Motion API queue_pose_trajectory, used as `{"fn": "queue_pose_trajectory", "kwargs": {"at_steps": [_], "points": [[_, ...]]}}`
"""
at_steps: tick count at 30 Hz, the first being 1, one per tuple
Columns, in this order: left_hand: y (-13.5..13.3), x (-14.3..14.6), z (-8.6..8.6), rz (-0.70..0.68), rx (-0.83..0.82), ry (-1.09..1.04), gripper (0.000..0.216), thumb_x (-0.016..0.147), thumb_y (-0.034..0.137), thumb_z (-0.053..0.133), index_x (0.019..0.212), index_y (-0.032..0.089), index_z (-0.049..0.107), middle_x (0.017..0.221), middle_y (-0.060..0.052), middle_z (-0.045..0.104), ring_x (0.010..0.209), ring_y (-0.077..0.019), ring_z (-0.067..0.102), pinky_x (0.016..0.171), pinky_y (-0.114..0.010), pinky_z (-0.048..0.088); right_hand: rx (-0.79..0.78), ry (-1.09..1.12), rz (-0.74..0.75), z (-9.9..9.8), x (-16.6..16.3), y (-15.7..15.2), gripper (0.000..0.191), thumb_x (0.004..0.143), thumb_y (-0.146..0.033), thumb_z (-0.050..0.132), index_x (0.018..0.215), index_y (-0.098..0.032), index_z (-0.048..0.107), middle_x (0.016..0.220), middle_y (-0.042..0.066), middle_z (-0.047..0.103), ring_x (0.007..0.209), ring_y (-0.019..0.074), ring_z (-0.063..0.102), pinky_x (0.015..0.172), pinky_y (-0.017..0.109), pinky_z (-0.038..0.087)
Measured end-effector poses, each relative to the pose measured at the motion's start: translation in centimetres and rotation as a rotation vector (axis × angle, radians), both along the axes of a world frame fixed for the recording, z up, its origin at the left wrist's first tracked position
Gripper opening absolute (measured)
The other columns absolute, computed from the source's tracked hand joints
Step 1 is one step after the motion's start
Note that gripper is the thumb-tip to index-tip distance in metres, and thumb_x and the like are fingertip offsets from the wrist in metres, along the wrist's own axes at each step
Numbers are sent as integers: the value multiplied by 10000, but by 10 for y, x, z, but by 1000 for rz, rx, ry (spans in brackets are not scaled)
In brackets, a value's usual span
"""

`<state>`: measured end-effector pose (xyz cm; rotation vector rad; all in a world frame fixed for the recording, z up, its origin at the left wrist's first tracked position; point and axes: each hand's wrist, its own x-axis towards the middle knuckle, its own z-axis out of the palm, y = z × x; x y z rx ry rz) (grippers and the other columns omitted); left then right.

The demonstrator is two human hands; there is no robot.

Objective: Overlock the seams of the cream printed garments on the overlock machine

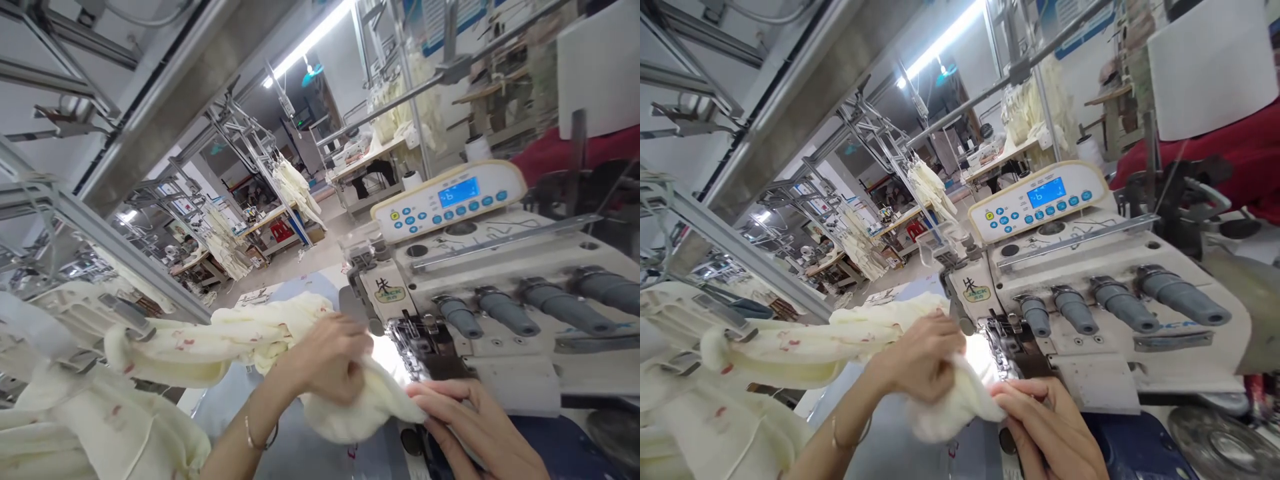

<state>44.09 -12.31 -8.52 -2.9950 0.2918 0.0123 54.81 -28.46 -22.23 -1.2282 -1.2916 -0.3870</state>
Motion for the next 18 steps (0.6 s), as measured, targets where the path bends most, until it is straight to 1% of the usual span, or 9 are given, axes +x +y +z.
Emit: {"fn": "queue_pose_trajectory", "kwargs": {"at_steps": [3,5,6,8,10,13,15,17,18], "points": [[-33,-16,23,-56,-154,219,122,687,271,555,683,198,458,658,-5,570,613,-144,496,588,-283,412,-26,-173,-18,-5,1,-9,394,867,-84,493,1244,-165,574,1152,65,638,1053,174,600,850,274,546],[-46,-23,32,13,-190,252,124,685,271,560,702,199,461,649,2,572,570,-134,471,543,-271,391,-59,-292,-98,-6,1,-18,432,860,-95,515,1286,-154,551,1185,57,632,1072,180,600,909,298,504],[-49,-26,35,61,-199,246,115,684,256,563,717,197,469,641,5,570,552,-130,459,528,-268,380,-70,-315,-139,-5,0,-21,401,862,-120,535,1260,-162,568,1160,47,644,1039,176,615,914,301,490],[-48,-28,39,122,-233,243,103,696,227,572,760,190,499,628,12,566,542,-127,460,520,-261,369,-71,-240,-177,-1,-4,-26,289,879,-166,546,1161,-178,606,1090,36,660,974,169,633,881,296,485],[-44,-28,41,165,-265,243,100,720,221,584,792,184,526,617,20,563,545,-126,476,534,-254,378,-53,-105,-142,6,-11,-26,215,898,-164,523,1097,-176,604,1071,51,643,990,176,618,858,299,487],[-41,-28,43,191,-278,238,117,717,197,597,820,183,543,605,31,554,542,-121,488,547,-245,392,-68,-89,-44,16,-23,-22,312,901,-166,543,1212,-154,548,1156,91,588,1081,215,558,892,348,472],[-43,-29,44,184,-261,255,132,695,184,610,806,184,538,589,37,547,526,-118,481,528,-243,383,-80,-145,-11,21,-27,-24,299,889,-171,568,1187,-154,550,1079,89,594,1012,222,555,849,365,471],[-47,-30,42,193,-223,265,126,698,200,620,787,183,533,588,31,559,522,-123,485,510,-249,370,-84,-146,45,25,-27,-33,121,873,-148,582,989,-176,565,886,53,581,891,196,551,766,330,469],[-50,-31,41,199,-199,260,125,717,227,623,792,181,534,610,19,581,537,-131,499,512,-254,370,-68,-131,80,25,-26,-39,83,863,-155,604,901,-189,539,810,36,553,849,186,545,735,311,468]]}}
